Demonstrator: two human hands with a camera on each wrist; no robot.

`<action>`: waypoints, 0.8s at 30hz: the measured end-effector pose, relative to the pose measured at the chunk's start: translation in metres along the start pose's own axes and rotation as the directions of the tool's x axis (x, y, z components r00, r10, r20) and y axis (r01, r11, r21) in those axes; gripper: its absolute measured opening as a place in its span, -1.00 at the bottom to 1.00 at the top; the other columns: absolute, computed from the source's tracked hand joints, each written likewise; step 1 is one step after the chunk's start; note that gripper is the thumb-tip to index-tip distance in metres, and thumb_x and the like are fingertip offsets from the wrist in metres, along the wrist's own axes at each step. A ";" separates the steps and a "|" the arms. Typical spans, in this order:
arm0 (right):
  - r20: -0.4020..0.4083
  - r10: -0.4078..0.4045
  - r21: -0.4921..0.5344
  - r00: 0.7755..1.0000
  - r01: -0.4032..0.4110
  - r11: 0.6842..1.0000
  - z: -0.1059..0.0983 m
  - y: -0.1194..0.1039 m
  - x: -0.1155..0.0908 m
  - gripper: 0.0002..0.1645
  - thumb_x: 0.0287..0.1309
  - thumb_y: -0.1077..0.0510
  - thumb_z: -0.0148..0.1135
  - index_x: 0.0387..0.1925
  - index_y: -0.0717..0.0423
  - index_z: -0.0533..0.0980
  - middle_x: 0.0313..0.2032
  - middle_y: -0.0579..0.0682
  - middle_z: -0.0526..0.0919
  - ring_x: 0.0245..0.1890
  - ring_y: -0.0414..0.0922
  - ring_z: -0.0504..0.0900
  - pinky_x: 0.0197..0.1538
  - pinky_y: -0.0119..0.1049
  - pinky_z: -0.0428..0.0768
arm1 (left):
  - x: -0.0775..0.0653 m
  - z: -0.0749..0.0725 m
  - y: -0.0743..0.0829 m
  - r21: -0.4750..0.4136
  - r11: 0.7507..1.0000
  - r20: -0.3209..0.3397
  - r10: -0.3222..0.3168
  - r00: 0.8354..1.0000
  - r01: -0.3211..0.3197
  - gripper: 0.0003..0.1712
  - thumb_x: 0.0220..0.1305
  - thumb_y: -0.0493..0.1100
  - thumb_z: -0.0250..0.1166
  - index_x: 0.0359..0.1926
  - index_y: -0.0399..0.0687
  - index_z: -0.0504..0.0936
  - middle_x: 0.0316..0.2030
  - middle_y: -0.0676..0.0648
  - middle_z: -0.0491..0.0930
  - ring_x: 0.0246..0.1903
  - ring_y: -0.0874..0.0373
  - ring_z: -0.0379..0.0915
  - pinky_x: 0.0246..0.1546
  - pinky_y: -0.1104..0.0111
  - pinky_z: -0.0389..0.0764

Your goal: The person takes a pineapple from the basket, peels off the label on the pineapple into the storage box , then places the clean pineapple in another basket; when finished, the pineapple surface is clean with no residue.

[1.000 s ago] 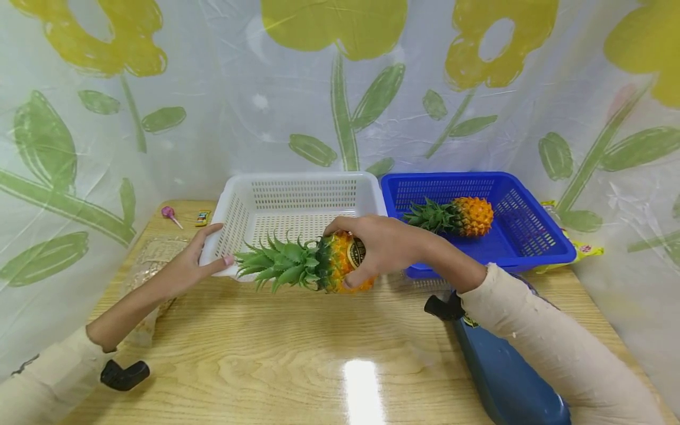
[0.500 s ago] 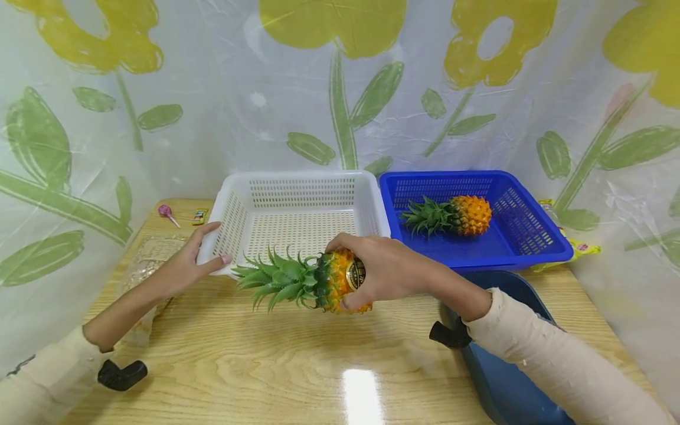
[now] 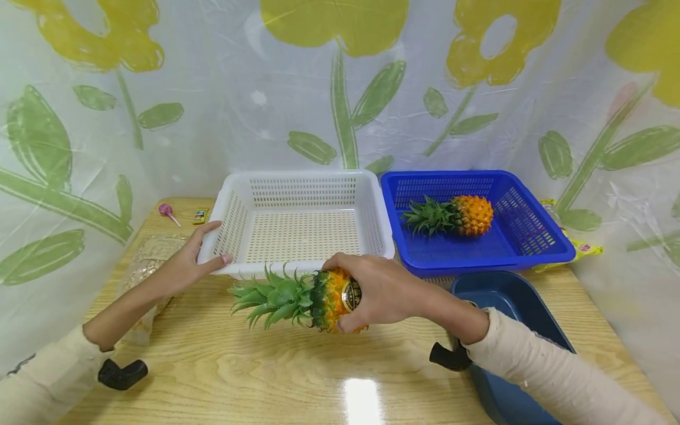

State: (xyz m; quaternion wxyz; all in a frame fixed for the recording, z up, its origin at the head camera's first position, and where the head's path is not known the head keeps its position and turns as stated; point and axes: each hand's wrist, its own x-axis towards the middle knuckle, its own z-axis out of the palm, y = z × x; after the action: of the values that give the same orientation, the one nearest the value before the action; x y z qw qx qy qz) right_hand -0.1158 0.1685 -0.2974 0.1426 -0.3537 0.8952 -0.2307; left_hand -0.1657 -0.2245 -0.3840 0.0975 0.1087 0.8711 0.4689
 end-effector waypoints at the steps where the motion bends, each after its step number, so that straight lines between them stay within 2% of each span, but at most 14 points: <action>1: -0.003 -0.001 -0.006 1.000 0.001 1.000 0.002 -0.001 0.000 -0.02 -0.13 -0.18 0.54 0.36 -0.15 0.36 -0.05 -0.26 0.62 -0.20 -0.30 0.58 -0.21 -0.29 0.58 | 0.000 0.000 0.000 0.000 1.000 0.002 0.000 1.000 0.000 0.10 0.40 0.09 0.27 0.60 0.00 -0.30 0.29 -0.44 0.34 0.22 -0.31 0.43 0.21 -0.15 0.44; 5: -0.010 0.004 -0.029 1.000 -0.005 1.000 0.009 -0.002 -0.001 -0.01 -0.16 -0.18 0.54 0.36 -0.19 0.36 -0.04 -0.27 0.62 -0.21 -0.29 0.58 -0.22 -0.28 0.57 | 0.000 0.000 0.000 0.001 1.000 0.005 -0.003 1.000 0.003 0.09 0.40 0.10 0.27 0.61 0.02 -0.30 0.29 -0.43 0.33 0.23 -0.29 0.42 0.20 -0.11 0.45; 9: -0.002 0.026 -0.043 1.000 -0.026 0.999 0.017 -0.002 -0.002 0.00 -0.18 -0.18 0.55 0.36 -0.21 0.37 0.07 -0.25 0.61 -0.09 -0.27 0.60 -0.10 -0.22 0.57 | 0.000 -0.001 0.000 -0.001 1.000 0.006 -0.005 1.000 0.005 0.09 0.40 0.10 0.26 0.61 0.03 -0.29 0.27 -0.42 0.36 0.21 -0.28 0.44 0.17 -0.05 0.46; 11: 0.008 0.046 -0.041 0.999 -0.045 0.998 0.021 -0.002 -0.003 0.00 -0.20 -0.17 0.56 0.35 -0.22 0.38 0.07 -0.26 0.60 -0.08 -0.25 0.58 -0.09 -0.23 0.58 | 0.001 0.000 0.001 0.001 1.000 0.004 -0.001 1.000 0.001 0.08 0.40 0.09 0.26 0.61 0.02 -0.28 0.26 -0.43 0.38 0.20 -0.27 0.45 0.16 -0.04 0.47; 19: 0.026 0.057 -0.018 0.998 -0.056 0.998 0.039 0.003 -0.003 -0.04 -0.26 -0.11 0.60 0.29 -0.19 0.42 0.03 -0.21 0.57 -0.12 -0.24 0.55 -0.18 -0.36 0.59 | 0.001 0.000 0.000 -0.005 1.000 0.009 0.007 1.000 -0.007 0.06 0.42 0.07 0.25 0.60 0.01 -0.28 0.27 -0.42 0.38 0.22 -0.27 0.44 0.18 -0.04 0.45; 24: 0.041 0.064 -0.016 0.997 -0.063 0.998 0.050 0.009 -0.002 -0.06 -0.28 -0.09 0.60 0.25 -0.18 0.43 0.00 -0.18 0.59 -0.15 -0.23 0.57 -0.21 -0.36 0.59 | 0.000 -0.001 0.000 -0.021 1.000 0.015 0.006 1.000 -0.006 0.06 0.42 0.06 0.25 0.60 0.01 -0.29 0.29 -0.42 0.36 0.23 -0.27 0.43 0.18 -0.04 0.46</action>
State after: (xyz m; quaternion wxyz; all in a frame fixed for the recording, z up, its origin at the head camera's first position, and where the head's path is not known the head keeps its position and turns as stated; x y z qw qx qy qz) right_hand -0.0988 0.1601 -0.3444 0.1658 -0.3309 0.9045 -0.2119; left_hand -0.1662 -0.2254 -0.3840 0.1037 0.1138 0.8650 0.4776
